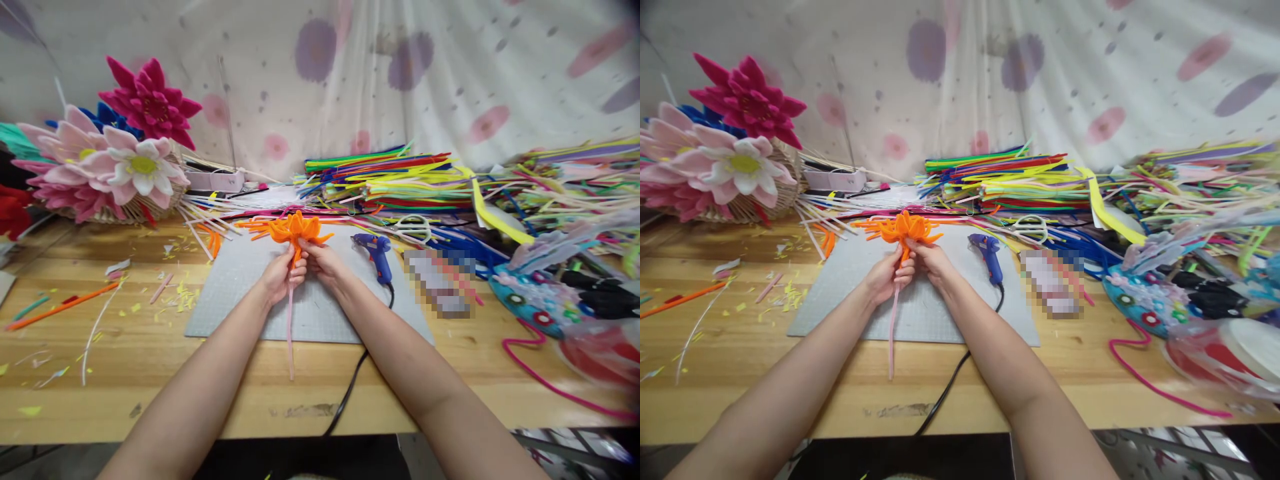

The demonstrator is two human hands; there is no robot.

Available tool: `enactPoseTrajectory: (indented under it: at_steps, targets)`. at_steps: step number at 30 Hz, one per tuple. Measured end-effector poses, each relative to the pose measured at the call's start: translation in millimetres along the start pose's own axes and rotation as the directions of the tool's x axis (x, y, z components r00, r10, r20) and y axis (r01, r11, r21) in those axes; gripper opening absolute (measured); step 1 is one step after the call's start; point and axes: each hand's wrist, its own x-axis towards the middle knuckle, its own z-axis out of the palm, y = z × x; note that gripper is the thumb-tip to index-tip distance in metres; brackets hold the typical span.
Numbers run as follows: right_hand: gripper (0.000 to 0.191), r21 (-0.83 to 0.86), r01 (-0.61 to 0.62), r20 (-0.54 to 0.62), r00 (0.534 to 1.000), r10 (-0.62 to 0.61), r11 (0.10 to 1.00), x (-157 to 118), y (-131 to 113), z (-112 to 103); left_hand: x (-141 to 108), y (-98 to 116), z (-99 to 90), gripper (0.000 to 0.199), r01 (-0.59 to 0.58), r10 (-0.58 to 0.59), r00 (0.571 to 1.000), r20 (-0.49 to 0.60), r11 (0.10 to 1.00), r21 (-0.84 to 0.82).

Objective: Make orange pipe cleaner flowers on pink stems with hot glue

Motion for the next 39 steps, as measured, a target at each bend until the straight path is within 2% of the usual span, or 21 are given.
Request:
enactPoseTrajectory:
  at_steps: [5,9,12,19,28,35,39]
  targets:
    - [0.037,0.039,-0.046,0.120,0.992,0.041,0.998,4.4,1.3,-5.2,-5.1,2.3,3.6,0.032,0.028,-0.023,0.998,0.054,0.995,-0.098]
    - [0.028,0.127,-0.138,0.263,0.959,0.101,0.982,2.5,0.2,-2.8,-6.9,-0.2,4.5,0.029,0.069,-0.054,0.994,0.089,0.984,-0.164]
    - [0.028,0.161,-0.212,0.310,0.938,0.154,0.964,-0.4,-1.1,0.2,-7.0,-2.1,4.1,0.026,0.104,-0.081,0.991,0.109,0.968,-0.230]
    - [0.028,0.195,-0.281,0.328,0.922,0.208,0.940,-1.2,-2.1,-1.6,-3.7,-3.6,3.7,0.025,0.127,-0.112,0.991,0.075,0.964,-0.233]
    - [0.023,0.283,-0.119,0.233,0.971,0.051,0.952,-1.8,6.6,4.4,-3.3,-5.8,4.7,0.026,0.105,-0.091,0.993,0.076,0.976,-0.192]
    - [0.024,0.297,-0.110,0.213,0.976,0.047,0.948,-4.3,3.0,1.4,-7.2,-3.8,5.0,0.030,0.143,-0.119,0.986,0.117,0.965,-0.219]
    - [0.022,0.284,-0.112,0.201,0.978,0.055,0.952,-3.7,3.3,-1.5,-9.0,-2.9,3.6,0.029,0.137,-0.122,0.987,0.105,0.978,-0.158]
